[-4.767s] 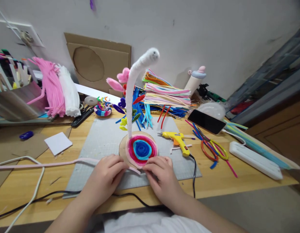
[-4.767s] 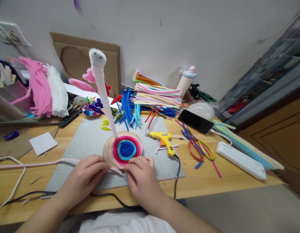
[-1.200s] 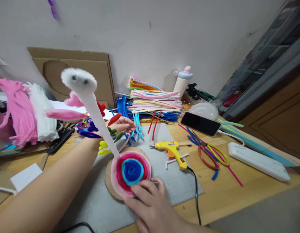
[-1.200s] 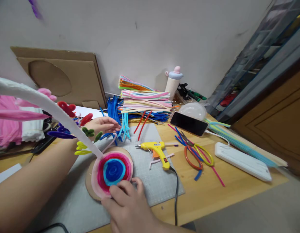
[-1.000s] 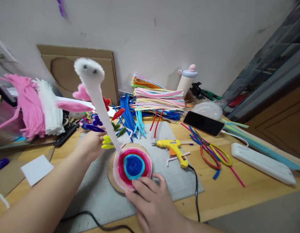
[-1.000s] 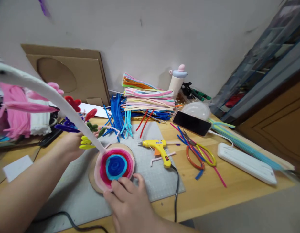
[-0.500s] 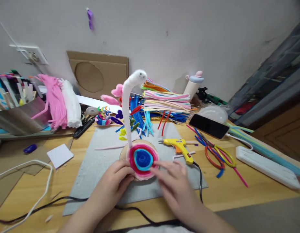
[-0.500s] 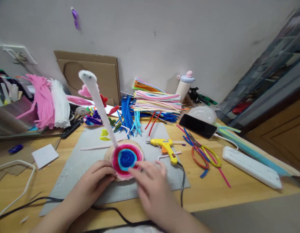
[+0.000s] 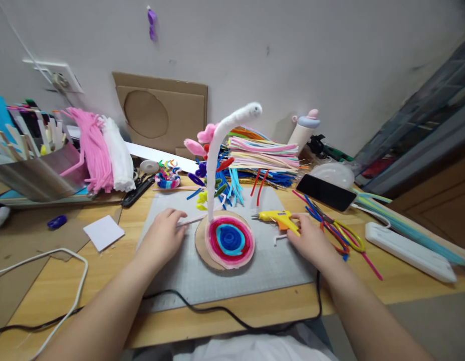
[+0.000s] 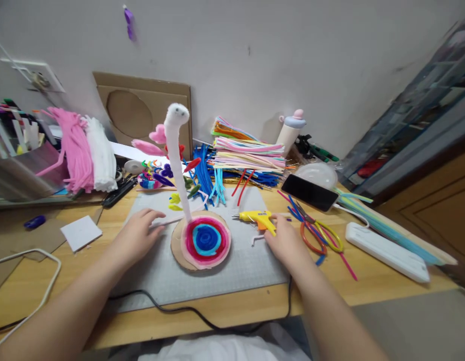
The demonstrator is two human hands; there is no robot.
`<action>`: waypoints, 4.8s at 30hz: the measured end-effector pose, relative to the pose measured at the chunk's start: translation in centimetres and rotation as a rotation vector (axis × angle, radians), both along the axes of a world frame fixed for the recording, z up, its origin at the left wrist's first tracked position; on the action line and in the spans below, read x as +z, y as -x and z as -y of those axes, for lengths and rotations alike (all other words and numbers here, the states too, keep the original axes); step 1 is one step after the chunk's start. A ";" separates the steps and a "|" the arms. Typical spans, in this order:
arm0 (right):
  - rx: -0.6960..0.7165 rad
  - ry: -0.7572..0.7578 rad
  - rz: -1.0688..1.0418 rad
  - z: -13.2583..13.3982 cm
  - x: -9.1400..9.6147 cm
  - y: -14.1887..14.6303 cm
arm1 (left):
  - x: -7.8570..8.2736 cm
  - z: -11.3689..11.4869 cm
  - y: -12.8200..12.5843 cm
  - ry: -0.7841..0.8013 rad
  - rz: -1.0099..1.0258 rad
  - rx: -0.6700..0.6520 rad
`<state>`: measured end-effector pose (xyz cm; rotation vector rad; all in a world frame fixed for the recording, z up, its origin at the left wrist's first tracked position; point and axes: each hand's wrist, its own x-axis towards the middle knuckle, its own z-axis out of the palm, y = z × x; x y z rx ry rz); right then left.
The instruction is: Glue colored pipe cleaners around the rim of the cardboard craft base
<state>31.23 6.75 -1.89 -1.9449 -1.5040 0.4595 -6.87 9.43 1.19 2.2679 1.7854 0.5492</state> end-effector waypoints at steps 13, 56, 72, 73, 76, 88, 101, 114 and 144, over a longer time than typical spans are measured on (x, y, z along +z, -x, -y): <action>0.073 0.063 -1.022 6.1 6.9 0.8 | -0.6 -0.3 0.2 0.145 -0.030 0.080; 0.539 0.356 -0.191 8.0 6.0 11.8 | -1.6 0.9 -1.6 0.281 0.377 -0.210; 0.580 0.079 0.311 8.6 5.9 13.7 | -1.8 0.9 -1.5 0.289 0.415 -0.249; 0.572 0.083 0.325 8.8 5.9 13.6 | -1.8 0.9 -1.6 0.288 0.417 -0.250; 0.551 0.092 0.326 9.2 5.8 13.2 | -1.9 0.9 -1.6 0.289 0.421 -0.252; 0.484 0.231 0.184 10.6 6.5 11.2 | -1.5 0.9 -1.6 0.291 0.403 -0.233; 0.525 0.177 0.091 9.9 6.2 11.8 | -1.9 0.8 -1.5 0.298 0.394 -0.243; 0.417 0.289 0.157 10.3 6.7 10.8 | -1.7 0.8 -1.5 0.296 0.395 -0.237; 0.450 0.200 0.144 11.6 8.6 8.4 | -0.8 0.7 -1.3 0.363 0.474 -0.182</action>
